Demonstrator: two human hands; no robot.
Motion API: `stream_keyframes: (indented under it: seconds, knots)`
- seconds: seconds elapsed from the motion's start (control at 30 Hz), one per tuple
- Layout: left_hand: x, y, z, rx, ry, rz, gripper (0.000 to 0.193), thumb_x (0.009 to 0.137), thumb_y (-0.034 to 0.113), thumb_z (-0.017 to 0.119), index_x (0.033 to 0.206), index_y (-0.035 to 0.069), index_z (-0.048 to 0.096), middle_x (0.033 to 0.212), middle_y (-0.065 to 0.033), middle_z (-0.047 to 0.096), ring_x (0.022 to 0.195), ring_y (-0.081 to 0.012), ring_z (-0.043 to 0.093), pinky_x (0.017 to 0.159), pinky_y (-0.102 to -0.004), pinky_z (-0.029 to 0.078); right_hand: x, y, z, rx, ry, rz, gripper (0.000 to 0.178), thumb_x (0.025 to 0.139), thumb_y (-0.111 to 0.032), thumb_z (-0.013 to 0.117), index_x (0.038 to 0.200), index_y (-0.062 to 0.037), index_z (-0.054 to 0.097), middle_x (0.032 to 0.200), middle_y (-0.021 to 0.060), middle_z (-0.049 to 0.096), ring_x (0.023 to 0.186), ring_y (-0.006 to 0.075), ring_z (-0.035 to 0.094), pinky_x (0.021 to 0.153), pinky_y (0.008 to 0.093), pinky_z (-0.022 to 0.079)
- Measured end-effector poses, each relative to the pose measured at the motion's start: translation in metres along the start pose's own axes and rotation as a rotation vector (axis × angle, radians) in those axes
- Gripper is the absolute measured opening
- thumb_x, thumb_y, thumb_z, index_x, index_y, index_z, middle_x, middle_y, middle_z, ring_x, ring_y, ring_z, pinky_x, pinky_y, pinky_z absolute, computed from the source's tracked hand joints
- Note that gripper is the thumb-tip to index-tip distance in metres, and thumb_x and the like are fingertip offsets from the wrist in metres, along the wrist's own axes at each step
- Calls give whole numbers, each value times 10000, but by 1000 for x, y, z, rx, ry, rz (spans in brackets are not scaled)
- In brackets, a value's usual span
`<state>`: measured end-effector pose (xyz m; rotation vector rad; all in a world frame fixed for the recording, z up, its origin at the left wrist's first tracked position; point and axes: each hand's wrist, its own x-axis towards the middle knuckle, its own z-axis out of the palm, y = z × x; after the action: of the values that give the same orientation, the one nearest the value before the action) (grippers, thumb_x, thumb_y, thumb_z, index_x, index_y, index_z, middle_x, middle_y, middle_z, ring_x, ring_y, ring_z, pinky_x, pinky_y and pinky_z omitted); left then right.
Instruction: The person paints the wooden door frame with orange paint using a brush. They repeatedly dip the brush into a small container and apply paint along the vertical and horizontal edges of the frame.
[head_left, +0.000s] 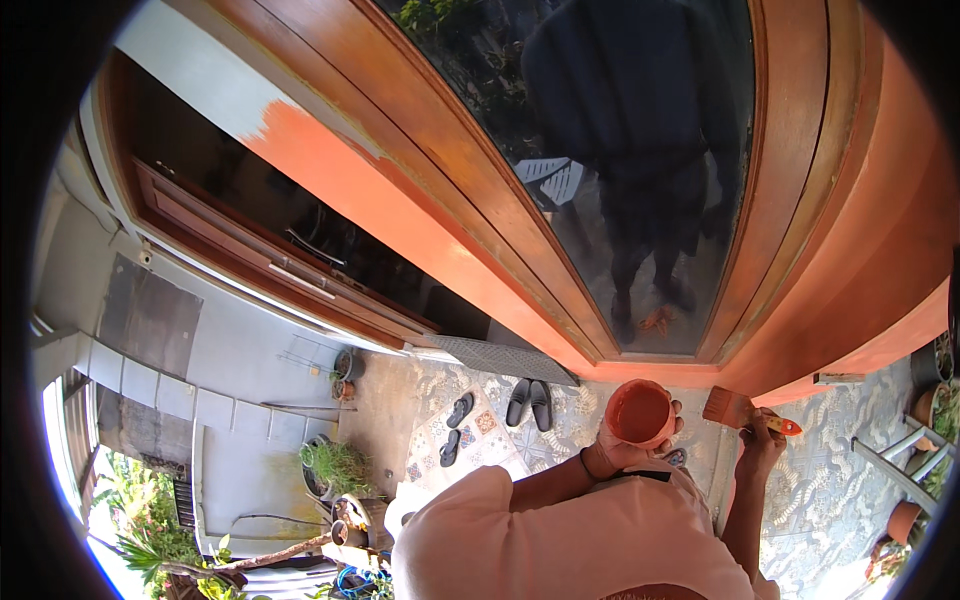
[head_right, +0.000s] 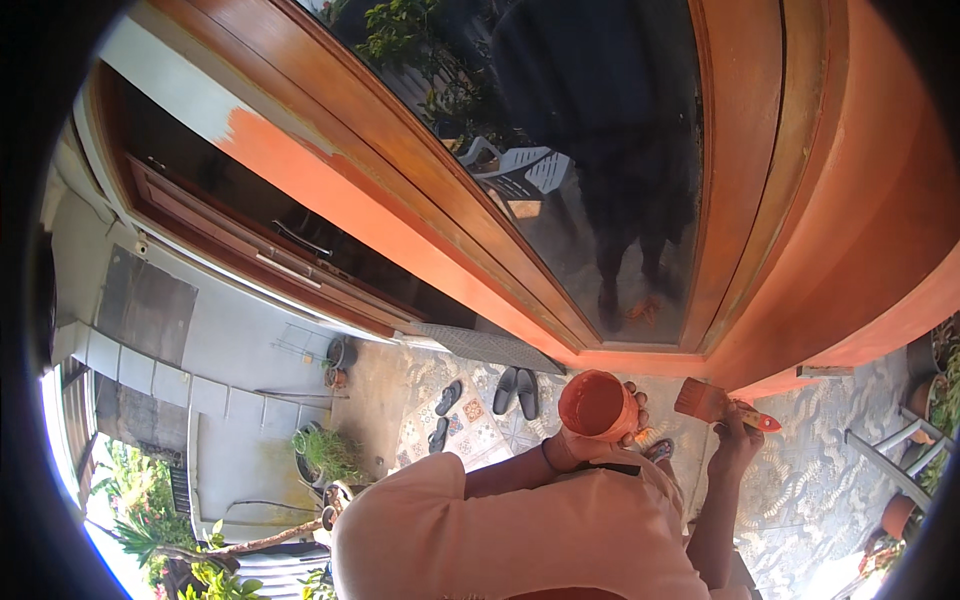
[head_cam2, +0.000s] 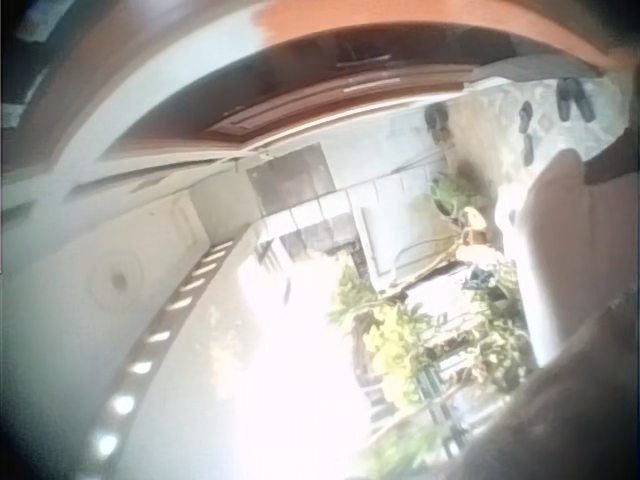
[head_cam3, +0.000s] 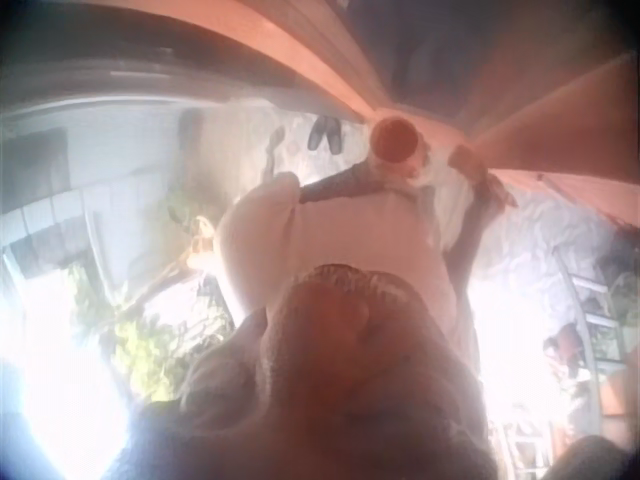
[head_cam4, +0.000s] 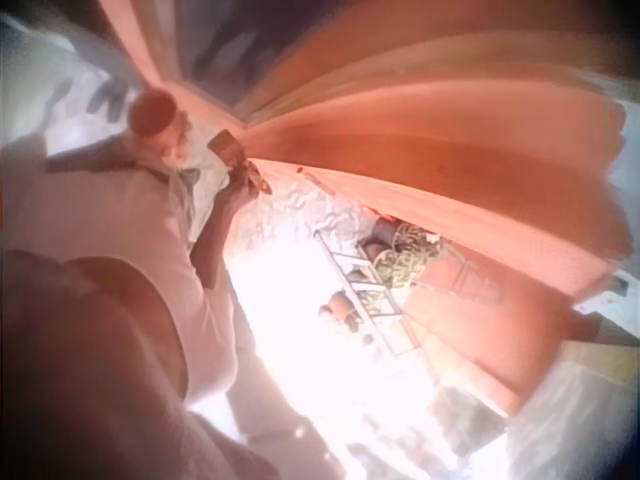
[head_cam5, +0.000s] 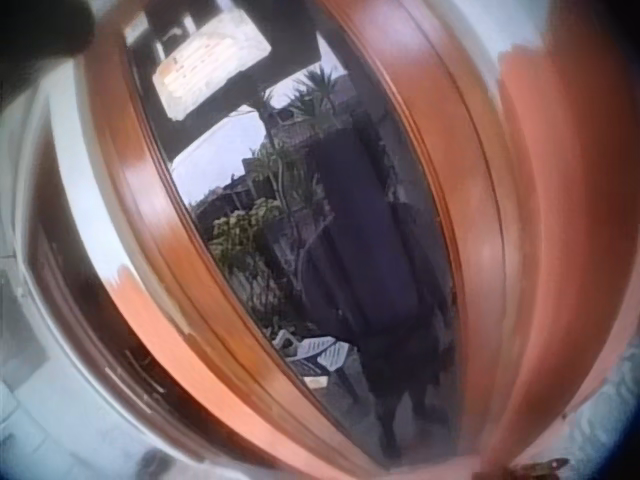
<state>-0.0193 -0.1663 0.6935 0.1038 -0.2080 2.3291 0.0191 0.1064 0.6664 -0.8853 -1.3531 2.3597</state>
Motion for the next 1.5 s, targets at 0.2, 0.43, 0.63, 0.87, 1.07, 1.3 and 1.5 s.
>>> stream_keyframes:
  seconds: [0.2, 0.43, 0.63, 0.87, 1.07, 1.3, 1.5]
  knots:
    - [-12, 14, -5, 3, 50, 61, 689, 975, 518, 711, 1492, 96, 542, 1480, -147, 508, 1375, -361, 485, 1003, -529, 567, 0, -13, 25, -59, -88, -54, 225, 964, -133, 785, 1142, -7, 727, 984, 36, 730, 801, 102, 643, 660, 257, 497]
    - [-3, 17, -8, -31, 31, 54, 636, 1000, 472, 689, 1473, 73, 544, 1465, -153, 510, 1366, -373, 489, 987, -544, 588, -14, -28, 40, -269, -200, -215, 257, 958, -161, 812, 1121, 24, 742, 1004, 68, 749, 848, 131, 670, 718, 297, 528]
    - [0, 17, -3, -30, 20, 46, 618, 1012, 467, 673, 1462, 65, 540, 1419, -152, 521, 1310, -370, 508, 970, -544, 604, -16, -22, 34, -418, -151, -232, 266, 978, -181, 779, 1139, 27, 742, 992, 78, 758, 841, 146, 692, 726, 303, 550]
    - [4, 18, 6, 32, 81, 1, 605, 1022, 513, 651, 1422, 68, 560, 1378, -133, 565, 1288, -366, 526, 910, -496, 590, -16, -22, 28, -361, -91, -185, 242, 955, -153, 780, 1113, 28, 754, 974, 72, 758, 848, 130, 673, 743, 296, 523]
    - [5, 19, 0, 59, 70, -43, 643, 991, 448, 712, 1459, 56, 508, 1444, -158, 488, 1363, -389, 484, 939, -544, 578, -19, -26, 17, -381, -37, -150, 211, 963, -131, 781, 1108, 21, 760, 924, 46, 772, 795, 105, 664, 722, 279, 509]
    - [4, 18, 6, 49, 207, -63, 645, 999, 541, 662, 1426, 75, 530, 1396, -164, 528, 1333, -398, 501, 911, -549, 559, -25, -25, 3, -370, 29, -113, 170, 951, -87, 759, 1080, 24, 763, 910, 56, 773, 777, 109, 662, 712, 282, 518]
    - [13, 17, 7, 78, 249, -129, 599, 978, 458, 704, 1433, 102, 542, 1386, -114, 524, 1336, -340, 475, 890, -535, 566, -33, -32, -7, -359, 117, -125, 152, 930, -43, 759, 1044, 55, 738, 893, 80, 763, 808, 131, 707, 729, 289, 542]
